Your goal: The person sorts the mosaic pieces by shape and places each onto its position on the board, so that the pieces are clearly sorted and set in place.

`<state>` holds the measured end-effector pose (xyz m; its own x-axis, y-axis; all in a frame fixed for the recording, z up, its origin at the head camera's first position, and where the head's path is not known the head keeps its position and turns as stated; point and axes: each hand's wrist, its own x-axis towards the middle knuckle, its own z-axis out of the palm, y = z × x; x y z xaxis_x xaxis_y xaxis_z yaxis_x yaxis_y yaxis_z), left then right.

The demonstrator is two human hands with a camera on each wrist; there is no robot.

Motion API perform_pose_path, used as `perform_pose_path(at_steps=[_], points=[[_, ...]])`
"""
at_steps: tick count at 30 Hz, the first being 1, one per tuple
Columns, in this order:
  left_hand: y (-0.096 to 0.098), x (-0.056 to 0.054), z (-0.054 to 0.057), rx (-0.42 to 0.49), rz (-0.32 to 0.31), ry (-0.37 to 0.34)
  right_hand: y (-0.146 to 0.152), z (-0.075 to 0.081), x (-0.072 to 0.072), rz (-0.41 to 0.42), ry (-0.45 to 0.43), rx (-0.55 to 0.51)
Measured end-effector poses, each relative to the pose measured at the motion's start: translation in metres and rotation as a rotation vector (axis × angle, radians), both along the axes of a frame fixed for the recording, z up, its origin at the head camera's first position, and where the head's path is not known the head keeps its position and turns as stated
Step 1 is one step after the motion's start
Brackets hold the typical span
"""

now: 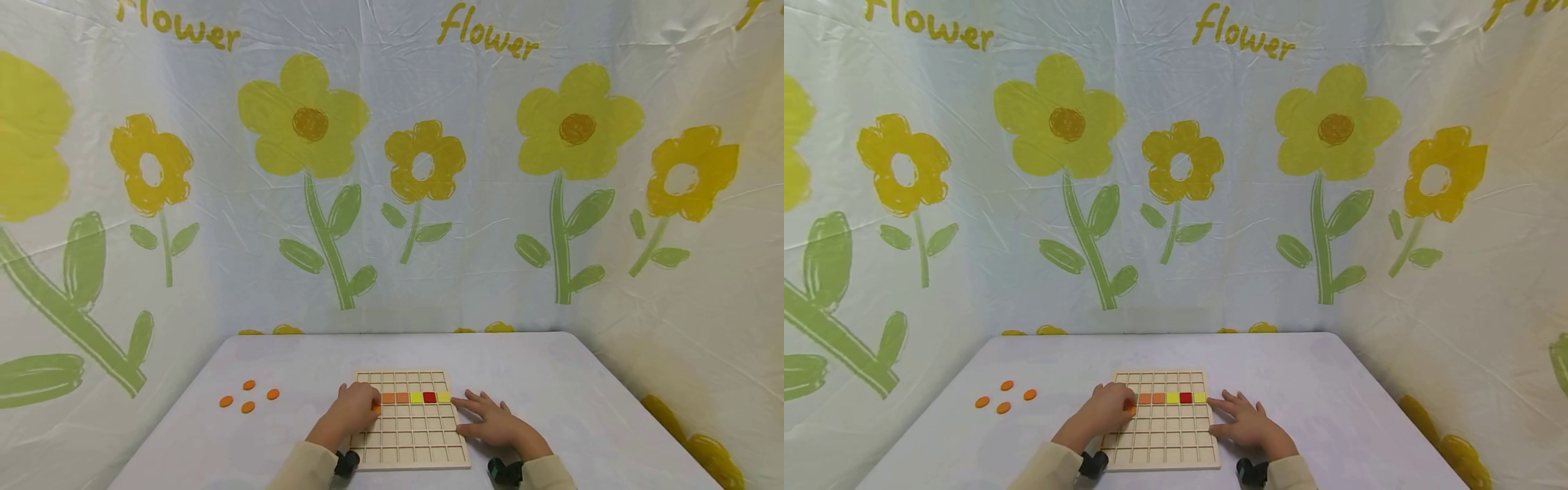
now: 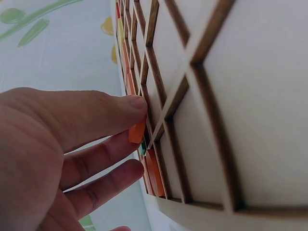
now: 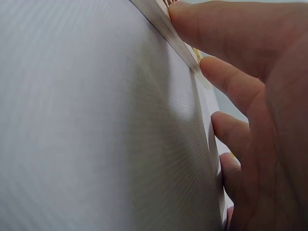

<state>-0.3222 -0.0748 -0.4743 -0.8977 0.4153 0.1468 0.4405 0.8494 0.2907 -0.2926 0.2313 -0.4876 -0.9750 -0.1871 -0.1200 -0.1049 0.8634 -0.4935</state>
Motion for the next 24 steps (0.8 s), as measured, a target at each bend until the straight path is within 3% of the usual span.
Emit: perform_pose_path(at_steps=[15,24], points=[[-0.001,0.000,-0.002,-0.019,0.007,-0.028,0.000,-0.003,0.000,-0.013,-0.018,0.003],[-0.016,0.002,-0.002,0.038,-0.012,-0.024,0.001,-0.002,-0.002,-0.005,-0.010,0.011]])
